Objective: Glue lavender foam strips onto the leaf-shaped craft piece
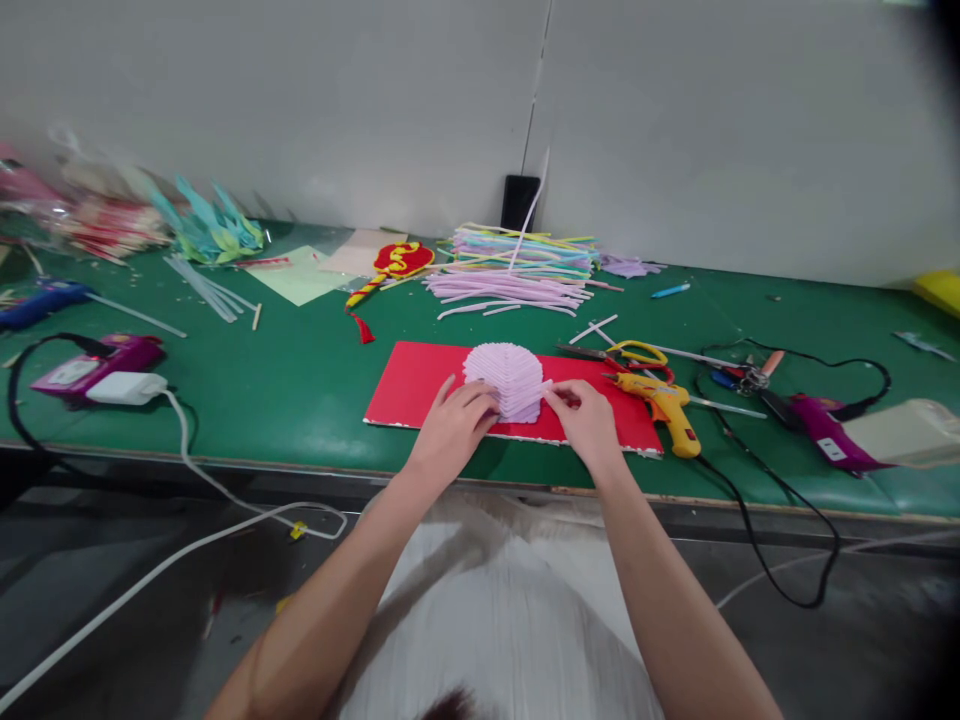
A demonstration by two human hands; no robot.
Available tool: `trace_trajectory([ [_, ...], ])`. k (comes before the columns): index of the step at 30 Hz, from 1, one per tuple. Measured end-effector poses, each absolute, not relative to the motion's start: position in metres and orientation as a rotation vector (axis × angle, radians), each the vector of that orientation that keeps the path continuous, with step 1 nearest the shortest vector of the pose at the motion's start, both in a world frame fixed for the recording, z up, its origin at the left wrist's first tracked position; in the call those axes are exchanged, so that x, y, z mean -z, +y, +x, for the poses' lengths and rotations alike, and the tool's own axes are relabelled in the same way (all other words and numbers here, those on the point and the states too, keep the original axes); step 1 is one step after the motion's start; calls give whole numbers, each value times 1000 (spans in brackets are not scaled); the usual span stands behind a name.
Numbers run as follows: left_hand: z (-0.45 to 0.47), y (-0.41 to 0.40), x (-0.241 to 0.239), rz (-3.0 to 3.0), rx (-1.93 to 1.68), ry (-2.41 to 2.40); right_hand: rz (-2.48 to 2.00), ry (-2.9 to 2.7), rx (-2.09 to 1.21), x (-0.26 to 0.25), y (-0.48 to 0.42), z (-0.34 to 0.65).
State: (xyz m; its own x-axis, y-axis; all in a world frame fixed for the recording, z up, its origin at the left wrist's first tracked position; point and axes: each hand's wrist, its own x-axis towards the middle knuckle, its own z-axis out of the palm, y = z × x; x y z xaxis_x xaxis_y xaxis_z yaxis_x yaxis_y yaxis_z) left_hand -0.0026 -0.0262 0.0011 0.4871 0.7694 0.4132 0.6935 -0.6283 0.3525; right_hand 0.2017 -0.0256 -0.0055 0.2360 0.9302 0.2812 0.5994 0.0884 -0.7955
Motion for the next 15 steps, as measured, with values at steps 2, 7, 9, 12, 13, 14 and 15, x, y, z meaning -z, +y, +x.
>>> trace_trajectory([
  [2,-3,-27,0,2591,-835,1271,-1626,-1485,-418,7,-26,201],
  [7,-4,-27,-1,2656,-828,1263,-1665,-1532,-368,7,-25,201],
  [9,-4,-27,0,2699,-821,1250,-1682,-1534,-351,7,-24,202],
  [12,-4,-28,3,2773,-829,1255,-1693,-1541,-345,7,-25,202],
  [13,-4,-29,5,2798,-832,1262,-1696,-1543,-349,7,-25,202],
  [14,-4,-31,6,2820,-835,1274,-1699,-1546,-352,7,-25,202],
  [15,-4,-32,7,2838,-837,1287,-1701,-1547,-354,7,-25,202],
])
